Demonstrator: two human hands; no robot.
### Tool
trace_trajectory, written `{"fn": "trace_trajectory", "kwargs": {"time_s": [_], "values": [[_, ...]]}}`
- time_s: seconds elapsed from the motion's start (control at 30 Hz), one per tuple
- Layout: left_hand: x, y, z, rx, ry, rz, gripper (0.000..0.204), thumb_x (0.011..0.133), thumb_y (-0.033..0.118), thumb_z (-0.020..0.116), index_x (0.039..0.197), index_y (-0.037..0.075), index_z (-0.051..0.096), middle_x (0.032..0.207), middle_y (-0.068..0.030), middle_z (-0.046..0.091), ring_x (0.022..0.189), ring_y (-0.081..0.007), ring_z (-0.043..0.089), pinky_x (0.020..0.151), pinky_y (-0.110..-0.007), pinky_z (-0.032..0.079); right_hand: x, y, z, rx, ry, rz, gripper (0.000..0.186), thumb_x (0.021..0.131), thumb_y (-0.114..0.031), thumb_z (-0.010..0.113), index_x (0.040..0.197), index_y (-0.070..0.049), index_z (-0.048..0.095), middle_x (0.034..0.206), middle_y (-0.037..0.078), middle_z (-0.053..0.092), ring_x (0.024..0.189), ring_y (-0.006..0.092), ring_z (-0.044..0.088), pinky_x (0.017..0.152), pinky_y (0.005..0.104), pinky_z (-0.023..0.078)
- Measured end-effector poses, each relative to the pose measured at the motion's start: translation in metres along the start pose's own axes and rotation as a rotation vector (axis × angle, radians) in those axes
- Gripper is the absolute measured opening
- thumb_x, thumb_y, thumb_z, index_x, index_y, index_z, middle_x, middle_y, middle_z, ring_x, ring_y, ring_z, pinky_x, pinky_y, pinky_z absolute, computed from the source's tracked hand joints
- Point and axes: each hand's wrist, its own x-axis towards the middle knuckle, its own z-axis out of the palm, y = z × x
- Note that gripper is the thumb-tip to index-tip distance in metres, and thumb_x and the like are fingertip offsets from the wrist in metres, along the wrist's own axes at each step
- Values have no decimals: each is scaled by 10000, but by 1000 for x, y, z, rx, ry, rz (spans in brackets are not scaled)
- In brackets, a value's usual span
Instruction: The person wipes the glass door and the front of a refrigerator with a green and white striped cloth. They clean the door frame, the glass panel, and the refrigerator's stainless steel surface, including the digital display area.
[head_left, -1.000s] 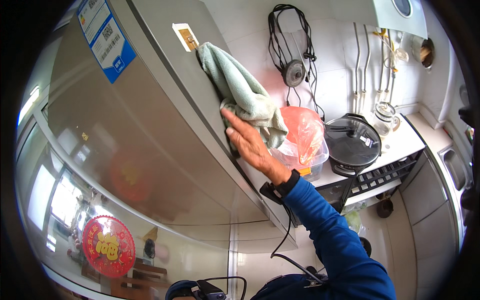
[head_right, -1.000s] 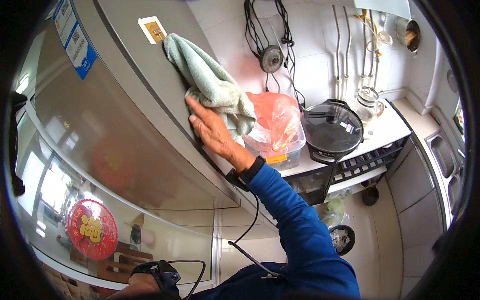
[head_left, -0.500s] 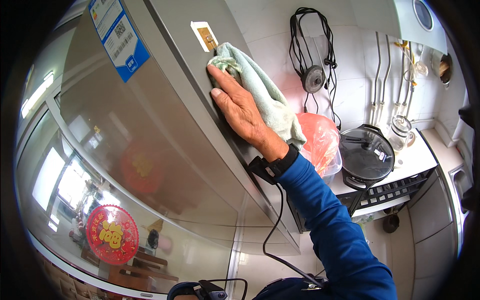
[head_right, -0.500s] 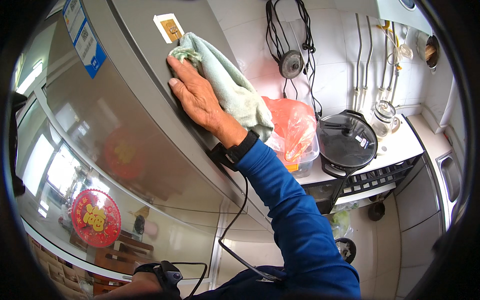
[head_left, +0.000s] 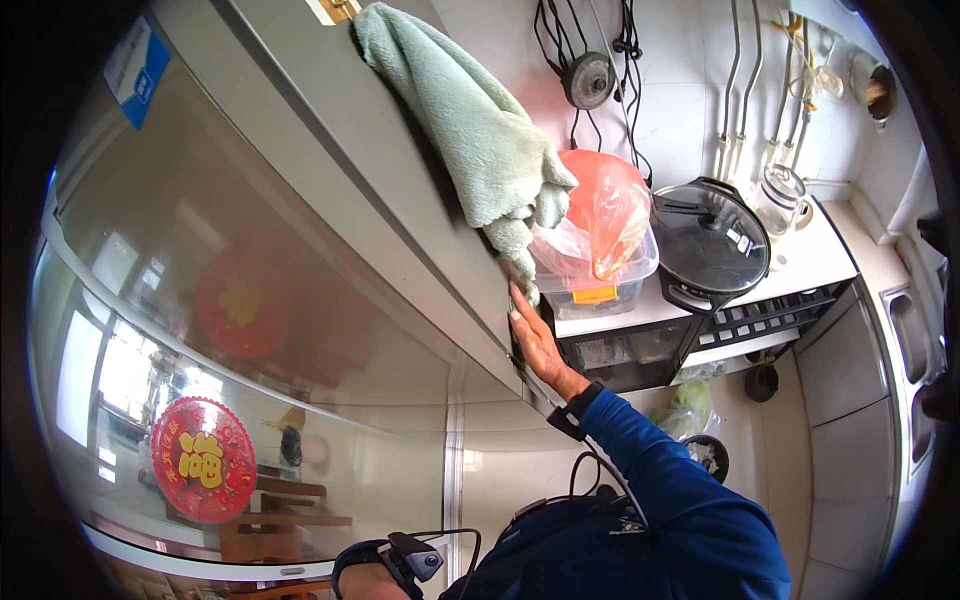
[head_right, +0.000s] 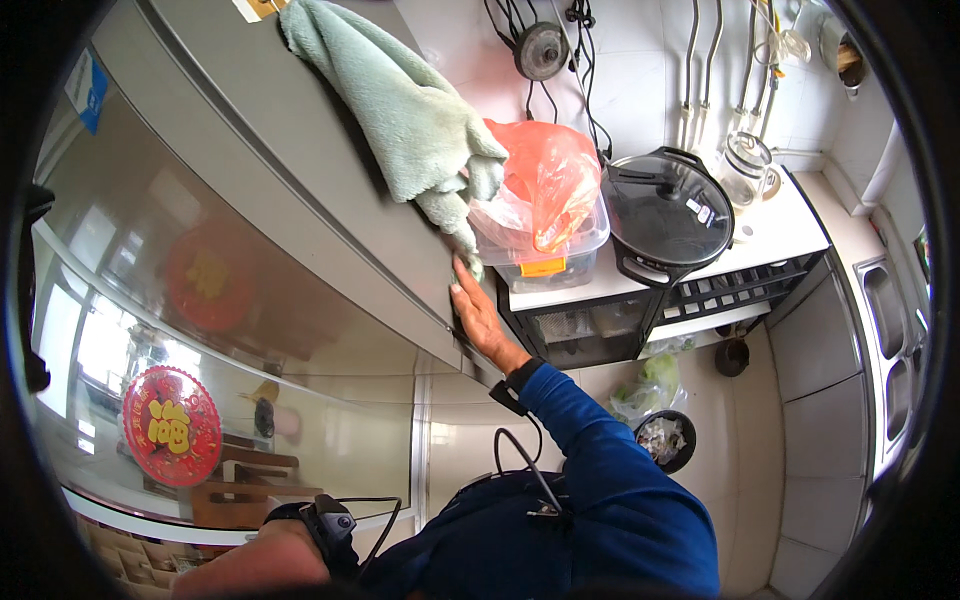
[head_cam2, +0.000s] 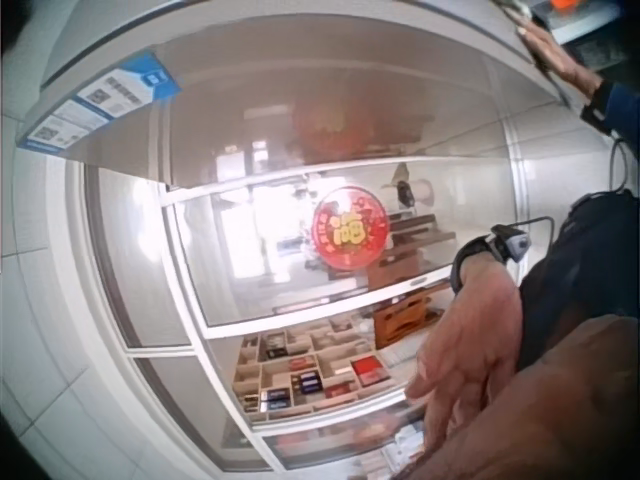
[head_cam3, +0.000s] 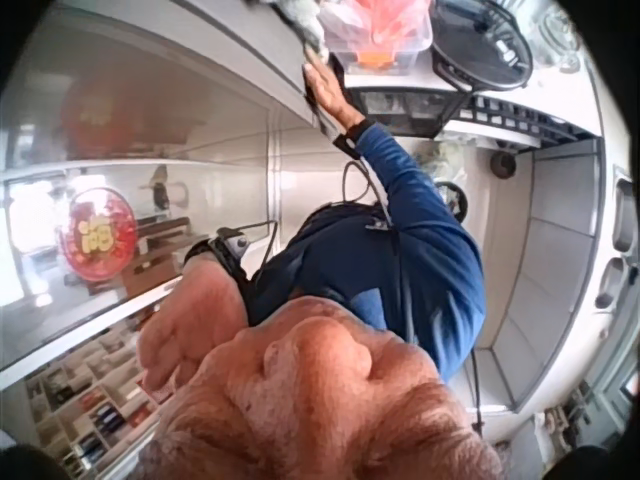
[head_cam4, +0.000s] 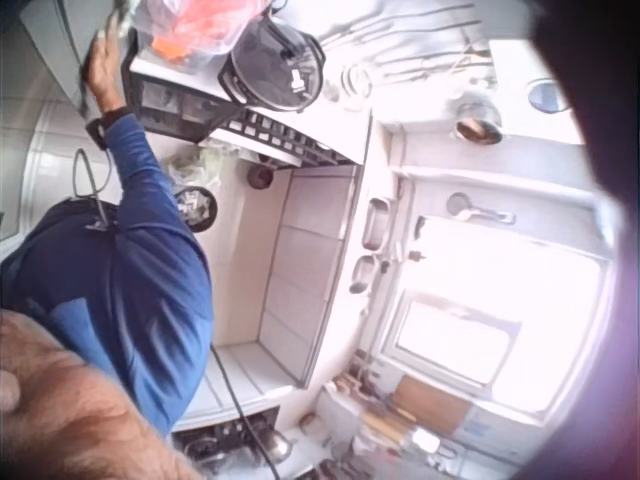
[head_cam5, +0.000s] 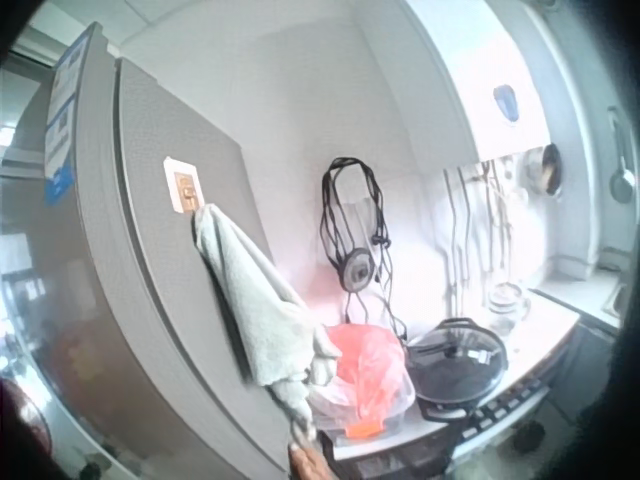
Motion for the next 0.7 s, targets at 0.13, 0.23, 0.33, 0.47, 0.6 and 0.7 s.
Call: {"fn": "trace_trajectory", "kwargs": {"time_s": [0.13,0.23,0.33,0.47,0.6,0.7], "values": [[-3,1,0,699,-36,9,580,1010,486,453,1529,234,397,1641,-52,294,1463,-381,320,1159,-599,264,-7,-6,2,113,33,192,630,1078,-360,430,1552,39,316,1601,212,360,1517,291,282,1225,348,200],[-13,0,-7,1179,1,-20,601,1035,570,368,1572,301,328,1686,-33,186,1506,-379,257,1186,-640,202,19,-44,2,27,-66,-214,597,1075,-325,441,1555,14,332,1607,180,367,1515,271,287,1224,349,201],[-39,-2,-7,1338,559,29,685,1019,648,260,1591,272,245,1668,-60,151,1529,-343,136,1211,-618,161,36,-66,2,-49,-120,-359,600,1074,-349,423,1544,15,348,1597,212,369,1511,315,300,1221,364,216],[-63,29,-22,1791,373,-469,611,1068,521,212,1453,101,435,1505,-217,394,1392,-404,403,1145,-643,345,10,-16,-7,-115,-133,-315,578,1065,-296,421,1562,-18,327,1597,245,344,1514,406,253,1234,407,194],[-84,78,-43,1716,-356,-808,680,1073,539,196,1335,13,539,1460,-332,410,1295,-494,493,1107,-664,372,-57,79,-8,104,28,331,621,1070,-326,443,1572,8,293,1632,150,323,1525,244,260,1233,329,186],[-100,100,-42,1633,-196,-1079,688,1084,517,212,1302,-38,555,1491,-353,389,1253,-476,553,1094,-580,416,-80,100,0,352,185,575,641,1061,-349,457,1555,33,317,1627,153,330,1524,237,260,1237,332,189]]}}
